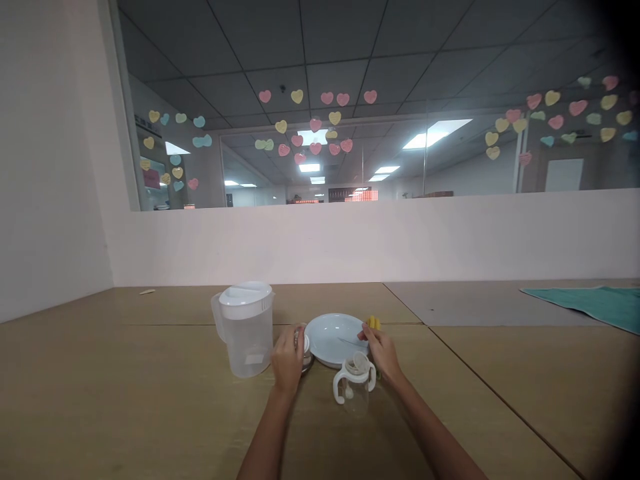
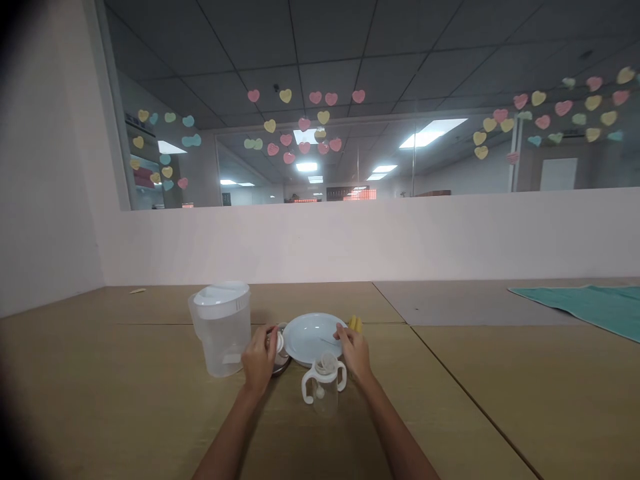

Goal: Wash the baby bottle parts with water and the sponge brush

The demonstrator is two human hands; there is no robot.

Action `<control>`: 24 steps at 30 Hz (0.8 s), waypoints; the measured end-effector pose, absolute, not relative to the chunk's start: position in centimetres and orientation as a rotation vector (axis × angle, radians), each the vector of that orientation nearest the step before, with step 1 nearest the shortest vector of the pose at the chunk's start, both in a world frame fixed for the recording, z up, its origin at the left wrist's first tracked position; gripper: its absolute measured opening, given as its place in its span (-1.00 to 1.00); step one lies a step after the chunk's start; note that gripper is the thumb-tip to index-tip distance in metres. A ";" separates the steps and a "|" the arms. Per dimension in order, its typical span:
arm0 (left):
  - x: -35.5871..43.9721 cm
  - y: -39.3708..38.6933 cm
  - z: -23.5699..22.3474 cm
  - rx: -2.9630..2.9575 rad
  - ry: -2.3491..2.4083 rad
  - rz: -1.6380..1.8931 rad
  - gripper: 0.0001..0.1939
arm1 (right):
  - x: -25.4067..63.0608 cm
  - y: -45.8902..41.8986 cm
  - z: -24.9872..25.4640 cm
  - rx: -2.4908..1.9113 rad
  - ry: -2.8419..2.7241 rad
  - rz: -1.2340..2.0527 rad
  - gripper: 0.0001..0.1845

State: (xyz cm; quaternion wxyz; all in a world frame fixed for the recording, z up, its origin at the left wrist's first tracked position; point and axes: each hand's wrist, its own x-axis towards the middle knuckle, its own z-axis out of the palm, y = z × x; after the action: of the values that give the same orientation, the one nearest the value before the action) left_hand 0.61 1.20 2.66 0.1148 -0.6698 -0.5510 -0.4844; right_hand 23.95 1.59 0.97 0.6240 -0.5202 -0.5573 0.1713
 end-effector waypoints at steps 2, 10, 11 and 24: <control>1.2 1.2 2.3 -1.987 -1.499 -1.513 -0.61 | 23.9 1.7 0.9 -1.169 -1.274 0.411 -0.28; 4.2 1.1 3.6 -2.019 -1.489 -1.824 -0.64 | 23.0 0.7 2.0 -1.139 -1.401 0.363 -0.38; 4.6 1.2 4.0 -2.082 -1.460 -1.847 -0.67 | 22.8 0.6 2.2 -1.123 -1.427 0.350 -0.40; 9.0 1.9 7.2 -2.618 -1.154 -1.929 -0.84 | 22.0 0.1 3.5 -0.836 -1.458 0.517 -0.59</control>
State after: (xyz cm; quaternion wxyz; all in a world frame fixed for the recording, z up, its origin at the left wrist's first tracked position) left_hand 8.97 1.89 7.18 -0.1538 -0.7496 -0.3304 -0.5525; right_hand 21.97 0.06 3.49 0.6377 -0.3661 -0.6387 0.2265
